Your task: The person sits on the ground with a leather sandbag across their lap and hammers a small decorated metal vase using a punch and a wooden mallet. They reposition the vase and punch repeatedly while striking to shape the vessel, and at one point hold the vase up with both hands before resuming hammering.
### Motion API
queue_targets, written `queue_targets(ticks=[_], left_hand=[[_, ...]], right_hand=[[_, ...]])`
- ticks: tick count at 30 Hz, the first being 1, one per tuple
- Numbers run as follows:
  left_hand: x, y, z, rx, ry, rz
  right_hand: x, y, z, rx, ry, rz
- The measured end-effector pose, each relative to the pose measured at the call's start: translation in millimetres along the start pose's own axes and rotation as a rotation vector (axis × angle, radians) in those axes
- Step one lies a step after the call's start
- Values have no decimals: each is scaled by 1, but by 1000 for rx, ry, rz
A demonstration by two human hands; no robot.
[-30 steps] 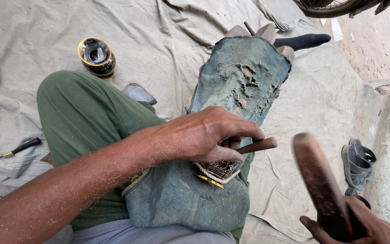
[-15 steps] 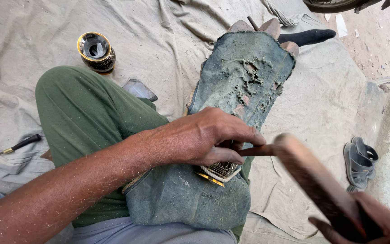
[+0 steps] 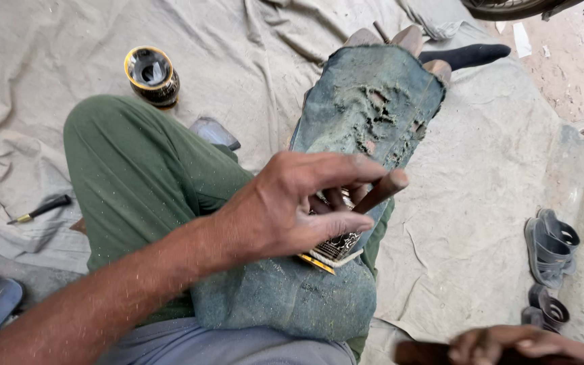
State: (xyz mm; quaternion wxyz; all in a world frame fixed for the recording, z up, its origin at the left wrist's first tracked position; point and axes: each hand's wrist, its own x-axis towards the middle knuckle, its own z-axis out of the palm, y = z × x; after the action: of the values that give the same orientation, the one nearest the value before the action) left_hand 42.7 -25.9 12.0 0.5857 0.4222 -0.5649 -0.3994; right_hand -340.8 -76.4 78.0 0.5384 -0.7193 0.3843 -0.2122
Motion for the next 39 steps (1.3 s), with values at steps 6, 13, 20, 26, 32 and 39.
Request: queue_targets(ticks=[6, 13, 20, 26, 32, 39], left_hand=[[-3, 16, 10, 128, -25, -107], [-6, 24, 22, 192, 43, -156], [-19, 27, 32, 400, 56, -37], [-16, 20, 29, 442, 6, -3], [-14, 20, 27, 414, -45, -16], [-11, 17, 24, 429, -89, 8]], right_hand=[[33, -3, 94, 293, 293, 152], [26, -24, 17, -366, 291, 197], [59, -55, 11, -1021, 203, 367], [62, -60, 18, -1046, 229, 183], [56, -59, 22, -1035, 186, 250], [42, -42, 6, -1035, 142, 277]])
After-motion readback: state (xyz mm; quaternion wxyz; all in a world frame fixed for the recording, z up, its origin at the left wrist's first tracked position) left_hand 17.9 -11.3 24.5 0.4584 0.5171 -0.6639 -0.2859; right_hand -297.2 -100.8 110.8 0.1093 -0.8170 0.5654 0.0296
